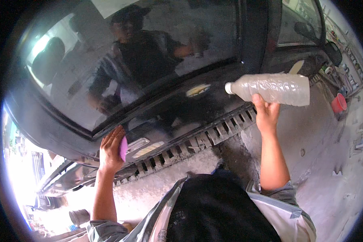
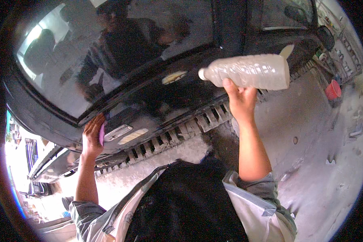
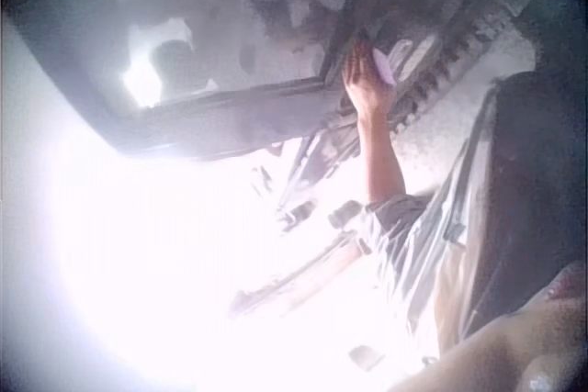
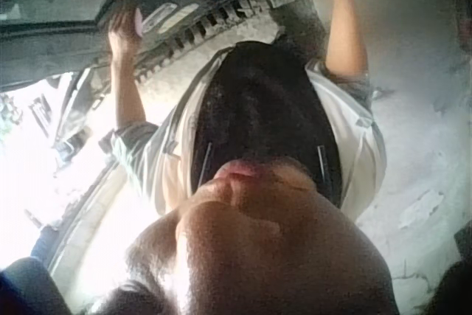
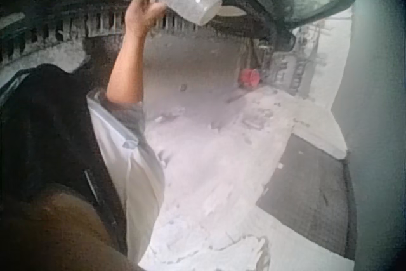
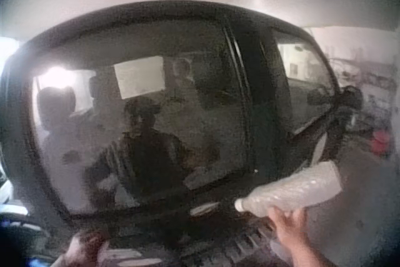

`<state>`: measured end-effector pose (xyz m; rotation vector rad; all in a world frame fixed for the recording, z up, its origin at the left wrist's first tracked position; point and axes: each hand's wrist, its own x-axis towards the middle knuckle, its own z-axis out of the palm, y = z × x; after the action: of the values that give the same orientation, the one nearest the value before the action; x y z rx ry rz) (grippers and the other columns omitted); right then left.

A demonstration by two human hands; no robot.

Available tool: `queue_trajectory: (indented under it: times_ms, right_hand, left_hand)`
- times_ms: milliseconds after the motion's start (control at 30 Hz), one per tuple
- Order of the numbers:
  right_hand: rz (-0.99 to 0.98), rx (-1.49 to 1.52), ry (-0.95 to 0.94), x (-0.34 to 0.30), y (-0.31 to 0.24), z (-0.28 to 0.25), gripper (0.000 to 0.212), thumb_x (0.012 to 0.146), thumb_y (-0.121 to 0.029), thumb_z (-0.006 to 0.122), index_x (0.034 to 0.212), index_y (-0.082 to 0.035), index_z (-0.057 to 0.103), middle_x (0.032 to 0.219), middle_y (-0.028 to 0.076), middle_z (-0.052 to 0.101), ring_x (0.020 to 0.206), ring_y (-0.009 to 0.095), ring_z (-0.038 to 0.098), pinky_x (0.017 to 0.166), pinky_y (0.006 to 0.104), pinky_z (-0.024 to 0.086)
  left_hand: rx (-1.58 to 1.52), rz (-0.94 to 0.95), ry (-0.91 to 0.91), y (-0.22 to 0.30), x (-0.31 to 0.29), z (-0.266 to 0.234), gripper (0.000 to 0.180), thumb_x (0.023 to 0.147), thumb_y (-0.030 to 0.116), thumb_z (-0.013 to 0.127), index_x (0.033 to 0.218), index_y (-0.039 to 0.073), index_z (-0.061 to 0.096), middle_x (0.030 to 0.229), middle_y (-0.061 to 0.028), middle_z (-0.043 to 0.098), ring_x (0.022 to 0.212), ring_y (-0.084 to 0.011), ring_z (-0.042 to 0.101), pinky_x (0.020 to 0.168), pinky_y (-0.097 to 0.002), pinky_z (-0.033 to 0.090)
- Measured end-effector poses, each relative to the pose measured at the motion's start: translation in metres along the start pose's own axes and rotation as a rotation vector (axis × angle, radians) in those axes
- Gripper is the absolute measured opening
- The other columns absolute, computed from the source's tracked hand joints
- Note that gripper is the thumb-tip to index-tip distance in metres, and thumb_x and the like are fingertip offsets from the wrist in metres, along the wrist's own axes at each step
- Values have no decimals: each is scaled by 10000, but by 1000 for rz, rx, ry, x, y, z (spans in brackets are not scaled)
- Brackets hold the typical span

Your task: The person repeatedly pours liquid from a plastic bottle onto a car window and wipes the surface with a purple cloth. The person moves around the window, treating different sections and occasionally refilling the bottle from a bucket.

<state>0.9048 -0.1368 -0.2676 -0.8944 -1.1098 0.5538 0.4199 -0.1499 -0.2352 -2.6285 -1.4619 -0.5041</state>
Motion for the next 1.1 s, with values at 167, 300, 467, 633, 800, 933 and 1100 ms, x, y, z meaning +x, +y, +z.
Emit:
queue_trajectory:
  times_ms: [167,300,467,633,800,933,1100]
  right_hand:
    - [57,-110,-111,-43,-4,13,586,895,-117,734,1379,26,436,1259,141,599,1178,223,583,1022,387,469]
    - [-87,-261,-299,-76,-17,64,1008,875,-214,772,1565,-11,66,1465,238,445,1328,307,484,1122,458,392]
    - [-105,-137,-461,-107,-18,93,956,818,-195,798,1530,-9,187,1437,184,511,1232,330,577,1032,438,480]
    - [-534,-510,-527,-95,-43,108,910,786,-124,768,1519,-7,242,1352,227,582,1021,375,689,859,426,569]
    - [-517,-577,-581,-92,-27,83,769,810,-110,696,1486,3,347,1306,227,614,1022,363,686,837,420,563]
    - [-469,-570,-650,-92,-18,62,834,785,-115,736,1498,5,319,1334,227,596,1074,369,670,898,409,547]
    - [-42,-54,-753,-107,15,54,999,825,-128,797,1570,-42,137,1503,162,437,1345,260,480,1102,408,424]
  left_hand:
    - [-1025,-877,218,6,-41,20,276,914,43,606,1184,15,659,1129,-134,688,1044,-255,666,897,-348,521]
    - [-1719,-997,449,38,-34,39,203,887,100,684,1028,-46,668,1009,-135,698,866,-249,695,795,-379,575]
    - [-1822,-967,325,68,-31,59,199,918,76,674,1094,0,622,1023,-110,692,942,-234,680,801,-376,548]
    - [-1843,-909,294,92,-25,70,205,943,131,671,1118,34,623,1034,-70,693,925,-201,670,782,-352,518]
    - [-1846,-1013,347,128,-13,75,168,965,158,635,1087,43,626,1008,-87,705,877,-241,699,793,-377,561]
    - [-1896,-1075,409,158,-7,85,174,985,163,597,1113,45,589,1019,-117,686,866,-253,699,751,-401,601]
    - [-1786,-1221,575,179,-19,83,145,942,35,634,1081,39,590,1001,-92,668,879,-232,688,742,-358,611]
